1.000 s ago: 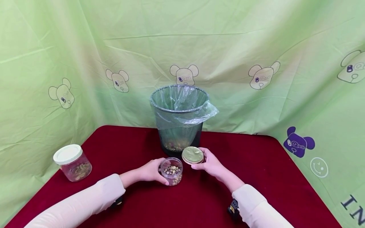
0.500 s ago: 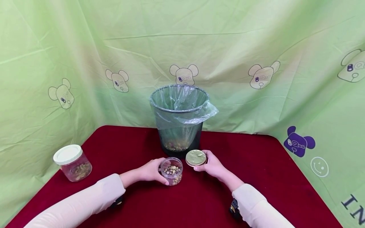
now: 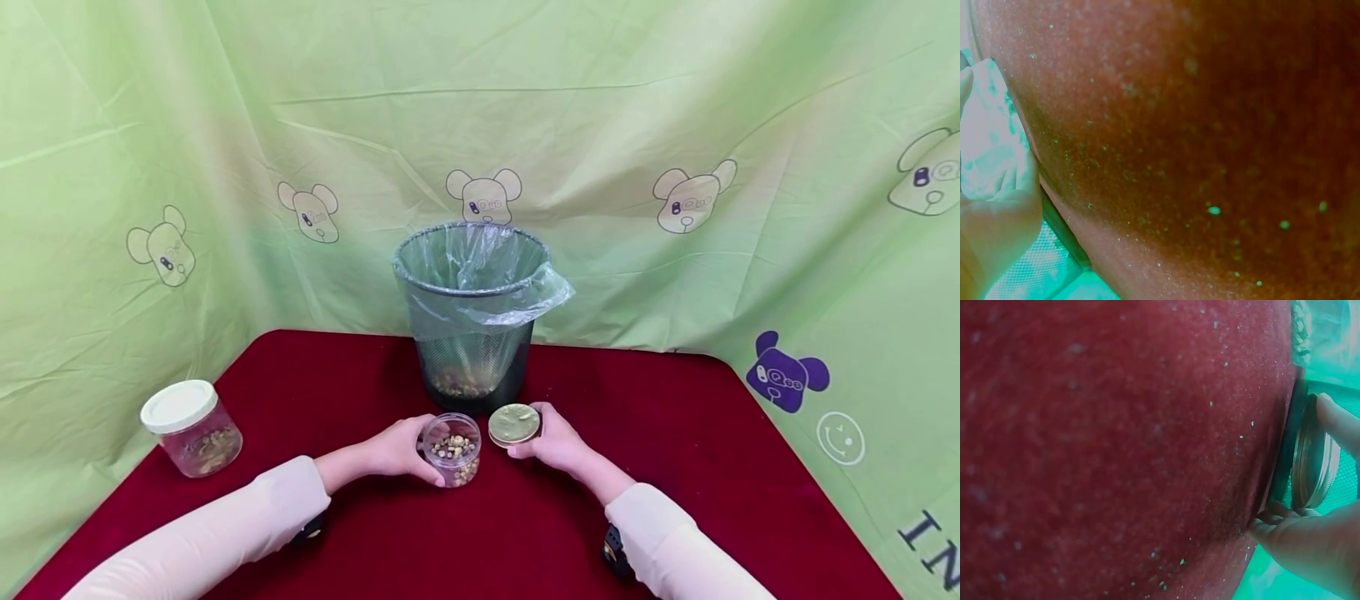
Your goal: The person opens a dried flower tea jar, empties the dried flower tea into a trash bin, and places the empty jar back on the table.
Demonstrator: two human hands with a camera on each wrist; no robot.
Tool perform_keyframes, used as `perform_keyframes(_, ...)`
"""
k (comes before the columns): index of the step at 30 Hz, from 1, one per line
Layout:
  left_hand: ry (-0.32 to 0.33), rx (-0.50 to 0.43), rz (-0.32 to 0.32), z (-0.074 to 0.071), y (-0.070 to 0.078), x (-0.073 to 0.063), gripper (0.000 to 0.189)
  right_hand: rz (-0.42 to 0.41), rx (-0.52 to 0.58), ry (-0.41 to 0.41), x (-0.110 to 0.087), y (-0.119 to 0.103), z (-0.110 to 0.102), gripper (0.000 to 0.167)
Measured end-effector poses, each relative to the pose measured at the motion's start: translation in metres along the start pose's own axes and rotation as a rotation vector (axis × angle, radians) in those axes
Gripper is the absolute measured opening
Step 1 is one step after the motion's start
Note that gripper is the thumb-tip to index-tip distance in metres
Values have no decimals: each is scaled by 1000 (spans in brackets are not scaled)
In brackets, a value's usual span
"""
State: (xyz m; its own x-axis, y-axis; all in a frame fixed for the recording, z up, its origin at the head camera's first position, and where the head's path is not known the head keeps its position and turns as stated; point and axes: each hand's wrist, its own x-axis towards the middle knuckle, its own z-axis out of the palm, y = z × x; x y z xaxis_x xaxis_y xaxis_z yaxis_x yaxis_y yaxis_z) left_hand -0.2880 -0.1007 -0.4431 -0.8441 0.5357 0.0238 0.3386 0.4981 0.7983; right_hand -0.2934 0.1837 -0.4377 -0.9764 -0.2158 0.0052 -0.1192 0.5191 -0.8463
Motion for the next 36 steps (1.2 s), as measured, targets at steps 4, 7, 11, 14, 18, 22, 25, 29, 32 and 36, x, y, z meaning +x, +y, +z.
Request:
perform_keyframes(4,3,1,2,0,1,0,72,-6,-25,-1,0,0,2,76)
perform_keyframes(7,1,-6,7,0,0,-1,72,-13,-44,1,0,0,3,76)
perform_keyframes(11,3,-12,16,0,0,-1,71,-24,-75,10,-2,-1,4,75)
perform_keyframes(14,5,-9,20,0,1,-2,72,-30,-101,11,-3,-2,4,75)
perform_keyframes(18,6,0,56,0,0,-3,71,-46,-134,10,-5,-3,5,76)
perform_keyframes(22,3,-8,61,0,0,-3,71,-59,-148,12,-5,-2,7,76)
perform_keyframes(25,0,-21,28,1,1,-3,72,-64,-148,14,-4,0,7,76)
perform_keyframes(29,1,-34,15,1,1,-3,72,-79,-154,11,-3,2,8,75)
perform_keyframes(32,0,-35,17,1,1,-3,72,-89,-174,9,-3,2,8,74)
perform_keyframes(36,1,-22,12,1,3,-3,72,-105,-212,15,-4,2,8,74)
